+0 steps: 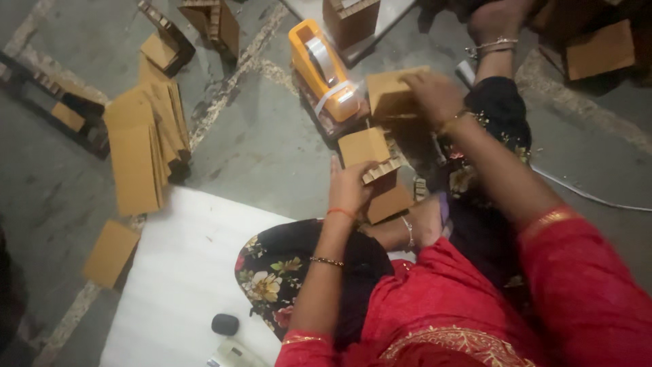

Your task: The person sits on the floor and assembles small cardboard boxes by folding the flaps and securing them with clear adhesive tape. They repeatedly pick up flat cardboard pieces, fold them into box shapes, and use a tape dispenser to seal the edges.

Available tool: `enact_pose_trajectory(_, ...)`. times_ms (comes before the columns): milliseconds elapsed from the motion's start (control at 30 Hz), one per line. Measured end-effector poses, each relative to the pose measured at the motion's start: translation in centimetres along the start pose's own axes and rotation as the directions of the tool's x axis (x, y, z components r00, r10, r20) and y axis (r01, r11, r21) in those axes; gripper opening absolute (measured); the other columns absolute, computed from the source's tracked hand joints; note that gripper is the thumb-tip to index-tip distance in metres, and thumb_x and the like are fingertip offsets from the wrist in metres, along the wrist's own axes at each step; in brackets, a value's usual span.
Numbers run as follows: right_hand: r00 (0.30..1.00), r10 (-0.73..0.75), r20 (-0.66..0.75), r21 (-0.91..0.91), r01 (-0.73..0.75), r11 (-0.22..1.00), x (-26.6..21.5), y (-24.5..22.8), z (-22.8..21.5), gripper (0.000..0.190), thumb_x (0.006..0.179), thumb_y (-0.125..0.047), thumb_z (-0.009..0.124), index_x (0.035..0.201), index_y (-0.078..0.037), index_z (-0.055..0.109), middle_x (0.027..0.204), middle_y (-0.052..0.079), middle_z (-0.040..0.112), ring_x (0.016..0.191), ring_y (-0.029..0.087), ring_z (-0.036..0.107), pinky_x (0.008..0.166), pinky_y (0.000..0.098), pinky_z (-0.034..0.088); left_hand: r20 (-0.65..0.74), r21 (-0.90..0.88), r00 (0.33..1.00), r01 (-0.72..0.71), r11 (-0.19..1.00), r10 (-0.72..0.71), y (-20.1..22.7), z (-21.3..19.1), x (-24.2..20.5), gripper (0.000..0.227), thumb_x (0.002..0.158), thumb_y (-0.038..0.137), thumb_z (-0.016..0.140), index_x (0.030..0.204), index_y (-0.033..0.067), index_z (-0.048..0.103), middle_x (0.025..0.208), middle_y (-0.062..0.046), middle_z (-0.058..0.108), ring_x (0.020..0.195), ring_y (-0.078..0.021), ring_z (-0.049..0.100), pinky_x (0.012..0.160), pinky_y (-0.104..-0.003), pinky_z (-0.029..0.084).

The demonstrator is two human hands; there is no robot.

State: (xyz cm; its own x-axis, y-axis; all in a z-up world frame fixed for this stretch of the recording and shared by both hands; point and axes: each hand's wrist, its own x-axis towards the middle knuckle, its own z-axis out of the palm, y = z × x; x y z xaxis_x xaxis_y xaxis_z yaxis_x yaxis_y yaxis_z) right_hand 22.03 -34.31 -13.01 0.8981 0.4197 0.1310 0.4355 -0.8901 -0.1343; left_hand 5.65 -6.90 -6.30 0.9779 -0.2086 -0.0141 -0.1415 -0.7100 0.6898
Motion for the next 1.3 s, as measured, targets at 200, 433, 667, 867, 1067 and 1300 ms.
enact_pose_trajectory(200, 0.830, 0.246, 0.500, 0.852, -0.523, 0.030, -10.9, -6.7, -11.6, 0.052, 0.082, -0.021, 0.080, 0.129, -0.002, 0.067, 0.108, 0.009, 0.072, 0.093, 0.019, 0.067, 0.078, 0.0348, 0.055, 0.016, -0.082, 1.000, 0.005, 0.997, -0.004, -0.6, -0.4, 0.1, 0.038, 0.080, 0.021, 0.077, 0.117, 0.0126, 0.073, 0.105, -0.014, 0.075, 0.102, -0.0344, 0.069, 0.120, -0.050, 0.034)
enact_pose_trajectory(433, 0.762, 0.361, 0.537, 0.660, -0.646, 0.383, -12.6, -14.0, -6.0, 0.080, 0.066, -0.029, 0.090, 0.134, -0.009, 0.053, 0.119, 0.011, 0.065, 0.107, 0.028, 0.068, 0.081, 0.0465, 0.058, 0.123, -0.618, 0.987, -0.003, 0.787, 0.101, -3.4, 1.7, 1.8, 0.040, 0.109, 0.032, 0.041, 0.129, 0.0077, 0.067, 0.131, -0.016, 0.072, 0.125, -0.0301, 0.068, 0.109, -0.035, 0.048)
enact_pose_trajectory(667, 0.953, 0.289, 0.090, 0.520, -0.292, 0.802, -9.7, -13.4, -2.2, 0.077, 0.058, -0.020, 0.093, 0.128, -0.009, 0.062, 0.131, 0.019, 0.054, 0.123, 0.042, 0.050, 0.104, 0.0501, 0.044, 0.203, -0.525, 0.973, 0.011, 0.851, 0.112, -3.7, 2.1, 2.1, 0.056, 0.112, 0.042, 0.030, 0.126, 0.0097, 0.073, 0.127, -0.012, 0.074, 0.121, -0.0263, 0.069, 0.106, -0.033, 0.050)
enact_pose_trajectory(867, 0.983, 0.182, 0.008, 0.504, -0.162, 0.849, -10.1, -11.8, 0.9, 0.060, 0.061, -0.018, 0.092, 0.116, -0.011, 0.069, 0.129, 0.014, 0.058, 0.123, 0.040, 0.050, 0.105, 0.0459, 0.045, 0.256, -0.545, 0.954, 0.011, 0.839, 0.154, -2.1, 0.6, 2.3, 0.045, 0.096, 0.039, 0.064, 0.128, 0.0080, 0.069, 0.125, -0.012, 0.073, 0.114, -0.0256, 0.071, 0.098, -0.035, 0.053)
enact_pose_trajectory(1067, 0.968, 0.214, 0.133, 0.549, -0.252, 0.797, -10.7, -11.3, 2.2, 0.055, 0.064, -0.016, 0.090, 0.114, -0.011, 0.068, 0.121, 0.011, 0.062, 0.120, 0.036, 0.055, 0.104, 0.0433, 0.047, 0.249, -0.431, 0.959, -0.016, 0.902, 0.136, -0.5, -1.1, 2.1, 0.054, 0.074, 0.028, 0.085, 0.121, 0.0090, 0.065, 0.113, -0.014, 0.073, 0.099, -0.0256, 0.072, 0.087, -0.037, 0.057)
enact_pose_trajectory(1300, 0.974, 0.224, -0.033, 0.635, -0.153, 0.757, -9.8, -10.6, 3.7, 0.090, 0.059, -0.023, 0.093, 0.134, 0.001, 0.049, 0.125, 0.023, 0.053, 0.116, 0.037, 0.053, 0.095, 0.0440, 0.046, -0.058, -0.128, 0.993, -0.109, 0.986, 0.102, -0.8, 0.2, 1.0, 0.040, 0.078, 0.003, 0.073, 0.116, 0.0144, 0.065, 0.108, -0.012, 0.067, 0.098, -0.0359, 0.068, 0.080, -0.045, 0.056)
